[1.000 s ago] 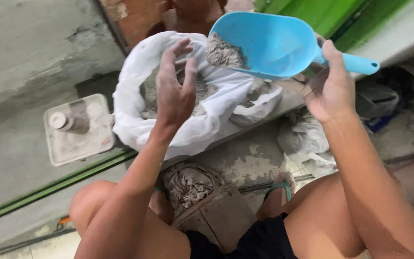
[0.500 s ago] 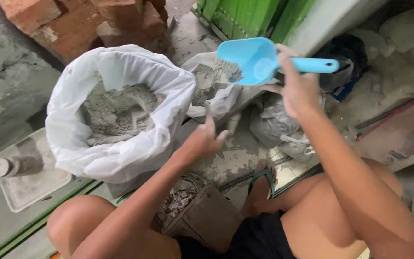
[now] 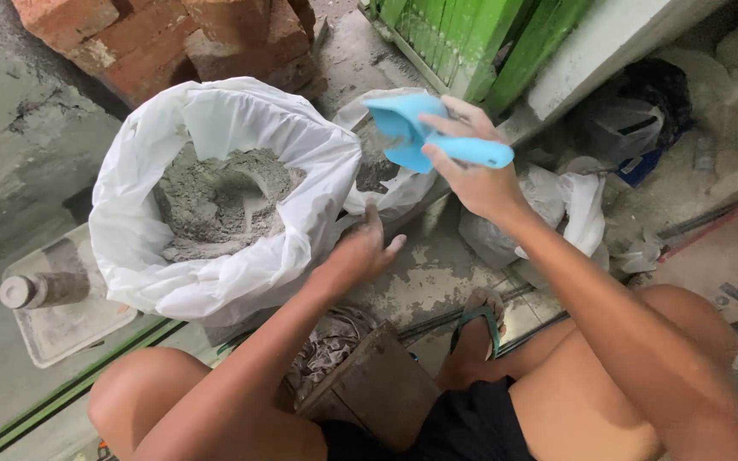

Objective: Scooping cement powder from a large bag into a smaller container using a plastic scoop

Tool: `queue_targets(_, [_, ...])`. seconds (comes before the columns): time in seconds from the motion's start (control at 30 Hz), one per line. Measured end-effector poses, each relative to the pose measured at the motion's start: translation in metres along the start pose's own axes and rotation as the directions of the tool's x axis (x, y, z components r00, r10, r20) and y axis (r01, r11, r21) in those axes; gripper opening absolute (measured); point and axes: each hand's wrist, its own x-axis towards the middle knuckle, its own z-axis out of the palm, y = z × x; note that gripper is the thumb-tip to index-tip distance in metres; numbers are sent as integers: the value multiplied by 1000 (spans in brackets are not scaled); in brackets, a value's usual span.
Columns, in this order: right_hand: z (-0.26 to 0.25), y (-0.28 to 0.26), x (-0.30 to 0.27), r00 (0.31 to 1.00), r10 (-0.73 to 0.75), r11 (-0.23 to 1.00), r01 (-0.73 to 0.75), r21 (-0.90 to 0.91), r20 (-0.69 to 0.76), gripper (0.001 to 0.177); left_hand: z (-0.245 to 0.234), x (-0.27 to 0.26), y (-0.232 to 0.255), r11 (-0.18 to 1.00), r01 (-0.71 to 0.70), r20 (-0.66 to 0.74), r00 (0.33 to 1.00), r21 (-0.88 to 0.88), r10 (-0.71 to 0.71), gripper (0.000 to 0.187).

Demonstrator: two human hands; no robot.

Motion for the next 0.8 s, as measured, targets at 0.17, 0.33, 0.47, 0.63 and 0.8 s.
queue_targets(0.17, [-9,-19,5,984,-144,990,144,4,107,32,-12,-6,7,997,0,-11,1000,78,0,92])
queue_targets(0.33, [-17,-7,18,964,-261,956,265,-124,48,37,-33,-14,11,996,-55,134,989,-76,65,88])
queue_targets(0.47, [-33,-36,24,973,-195,981,195,-13,-121,33,-37,-19,17,994,-99,145,984,-53,106,85])
queue_targets(0.63, [-42,-81,21,960,-226,968,241,72,-166,41,-60,-51,31,989,-124,219,970,82,104,85])
queue_targets(0.8, [-19,-124,23,966,-240,919,257,299,-92,47,-118,-109,34,991,-128,454,885,32,100,86])
